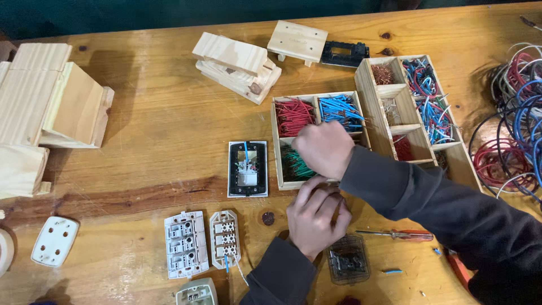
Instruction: The person strips insulation from colored electrical wires using pliers and a wire stripper. They select wires from wooden compartments, cut them to length, and strip the ends to expose the copper conductors.
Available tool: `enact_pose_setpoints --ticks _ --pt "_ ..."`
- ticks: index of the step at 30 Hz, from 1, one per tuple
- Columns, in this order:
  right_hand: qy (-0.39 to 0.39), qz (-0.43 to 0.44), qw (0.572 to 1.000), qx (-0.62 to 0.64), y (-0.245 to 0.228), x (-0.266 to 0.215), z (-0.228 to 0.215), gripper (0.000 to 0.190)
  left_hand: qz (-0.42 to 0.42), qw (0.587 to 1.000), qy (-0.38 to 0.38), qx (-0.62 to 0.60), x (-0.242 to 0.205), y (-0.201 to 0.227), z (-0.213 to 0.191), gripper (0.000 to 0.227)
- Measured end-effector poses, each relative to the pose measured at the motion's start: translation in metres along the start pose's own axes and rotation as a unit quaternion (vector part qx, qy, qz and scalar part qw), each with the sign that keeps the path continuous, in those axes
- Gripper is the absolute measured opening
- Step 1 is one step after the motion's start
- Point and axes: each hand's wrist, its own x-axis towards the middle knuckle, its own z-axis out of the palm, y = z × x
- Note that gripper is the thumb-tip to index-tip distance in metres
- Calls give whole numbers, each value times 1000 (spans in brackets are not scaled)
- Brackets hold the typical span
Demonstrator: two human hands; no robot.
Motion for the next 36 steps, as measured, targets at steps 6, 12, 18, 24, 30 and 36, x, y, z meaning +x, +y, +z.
enact_pose_setpoints --ticks 6,12,18,24,30,36 --pt "-22 6 998 -51 -8 5 -2 22 12 999 30 3 20 9 -12 14" --pt "-57 10 998 -1 -5 10 -13 20 0 1000 15 2 12 6 -8 15" --pt "15 -44 992 121 -21 8 -36 26 12 999 32 12 22 10 -13 12" --pt "-11 -14 995 94 -9 8 -27 31 10 999 29 12 20 8 -11 14" --pt "-103 40 989 96 -3 14 -21 16 0 1000 12 12 8 3 -4 15" --pt "-52 25 995 76 1 12 -12 28 -9 1000 16 18 8 4 -4 13"
